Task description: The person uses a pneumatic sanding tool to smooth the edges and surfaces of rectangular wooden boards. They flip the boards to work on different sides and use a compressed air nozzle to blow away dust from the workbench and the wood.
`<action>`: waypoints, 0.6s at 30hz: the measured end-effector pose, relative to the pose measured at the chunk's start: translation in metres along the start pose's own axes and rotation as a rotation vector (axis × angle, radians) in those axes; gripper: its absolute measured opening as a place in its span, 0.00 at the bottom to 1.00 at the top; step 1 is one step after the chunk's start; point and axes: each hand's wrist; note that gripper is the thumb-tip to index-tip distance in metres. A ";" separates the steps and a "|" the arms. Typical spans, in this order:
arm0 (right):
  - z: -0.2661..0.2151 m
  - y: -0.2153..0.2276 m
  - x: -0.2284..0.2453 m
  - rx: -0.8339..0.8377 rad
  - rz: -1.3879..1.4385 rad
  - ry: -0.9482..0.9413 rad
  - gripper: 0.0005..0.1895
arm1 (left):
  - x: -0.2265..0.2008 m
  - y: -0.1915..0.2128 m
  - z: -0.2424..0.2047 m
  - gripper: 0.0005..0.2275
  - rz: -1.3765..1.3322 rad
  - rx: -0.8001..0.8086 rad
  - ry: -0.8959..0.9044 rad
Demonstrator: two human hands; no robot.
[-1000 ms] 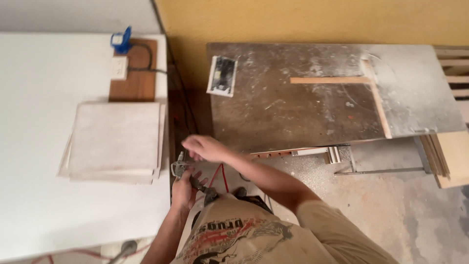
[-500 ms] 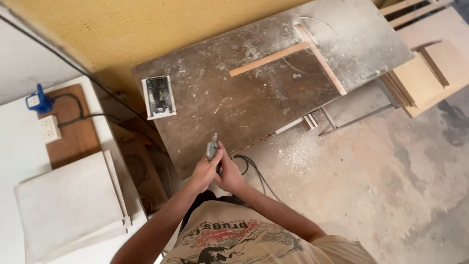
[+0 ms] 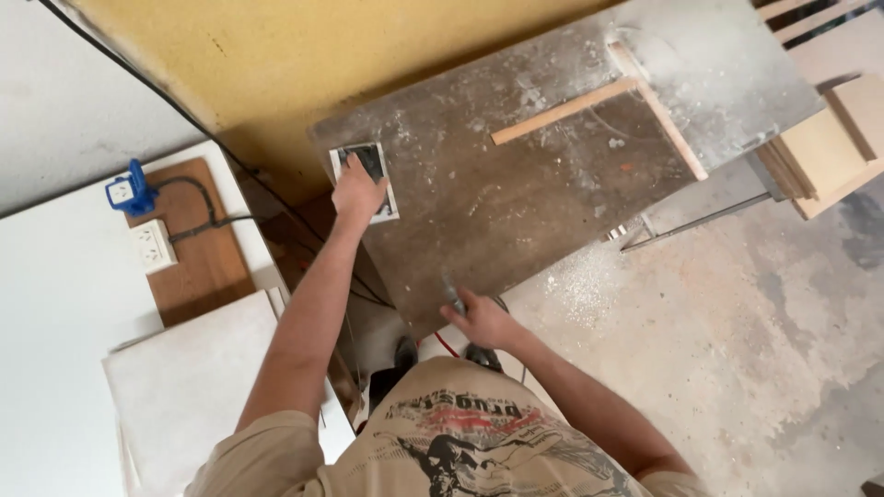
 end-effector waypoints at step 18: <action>0.248 0.009 0.043 -0.108 0.310 -0.290 0.38 | 0.093 0.114 -0.191 0.23 -0.655 -0.326 0.092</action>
Point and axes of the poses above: each hand's wrist, its own z-axis towards the middle knuckle, its own y-axis out of the back of the hand, x = y × z, and after that the axes turned 7 degrees about -z, right-handed
